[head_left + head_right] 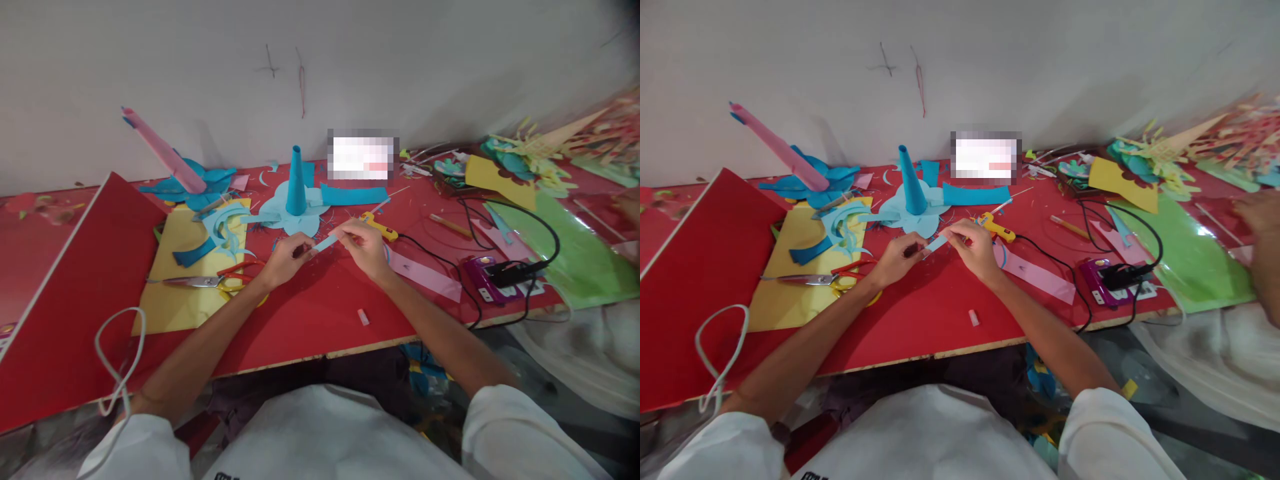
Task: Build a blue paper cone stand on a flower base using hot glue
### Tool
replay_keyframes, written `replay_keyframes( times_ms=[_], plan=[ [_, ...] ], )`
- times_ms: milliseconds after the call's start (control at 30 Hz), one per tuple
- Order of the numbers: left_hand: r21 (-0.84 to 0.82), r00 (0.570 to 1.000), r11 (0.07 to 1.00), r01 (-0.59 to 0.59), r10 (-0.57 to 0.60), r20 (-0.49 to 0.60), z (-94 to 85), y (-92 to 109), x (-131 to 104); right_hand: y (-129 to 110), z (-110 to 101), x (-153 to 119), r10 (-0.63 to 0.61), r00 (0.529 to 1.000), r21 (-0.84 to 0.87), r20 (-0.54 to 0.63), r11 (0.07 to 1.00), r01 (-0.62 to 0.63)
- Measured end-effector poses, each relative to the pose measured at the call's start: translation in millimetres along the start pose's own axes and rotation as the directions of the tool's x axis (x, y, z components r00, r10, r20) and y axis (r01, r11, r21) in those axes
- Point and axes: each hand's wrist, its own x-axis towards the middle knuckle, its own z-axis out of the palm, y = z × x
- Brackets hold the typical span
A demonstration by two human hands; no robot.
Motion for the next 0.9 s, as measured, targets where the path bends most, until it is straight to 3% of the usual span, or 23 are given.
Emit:
replay_keyframes(
  times_ms=[333,433,633,900],
  plan=[
    [-0.007,1.000,1.000,0.020,-0.020,-0.019,0.0,0.3,-0.1,5.8,-9.1,2.2,0.118,0.980,0.036,-0.161,0.993,-0.114],
    [-0.012,0.999,1.000,0.023,-0.024,-0.026,-0.3,0.9,0.2,3.2,-9.8,3.0,0.128,0.984,0.049,-0.122,0.991,-0.123],
    [0.008,1.000,1.000,0.017,-0.016,-0.019,-1.3,2.6,0.5,-4.5,-7.4,2.6,0.039,0.997,-0.022,0.073,0.999,-0.037],
    [0.007,0.999,1.000,0.020,-0.019,-0.025,-2.1,4.3,0.7,-4.1,-9.7,4.4,-0.016,0.997,-0.057,0.076,0.998,0.021]
  ],
)
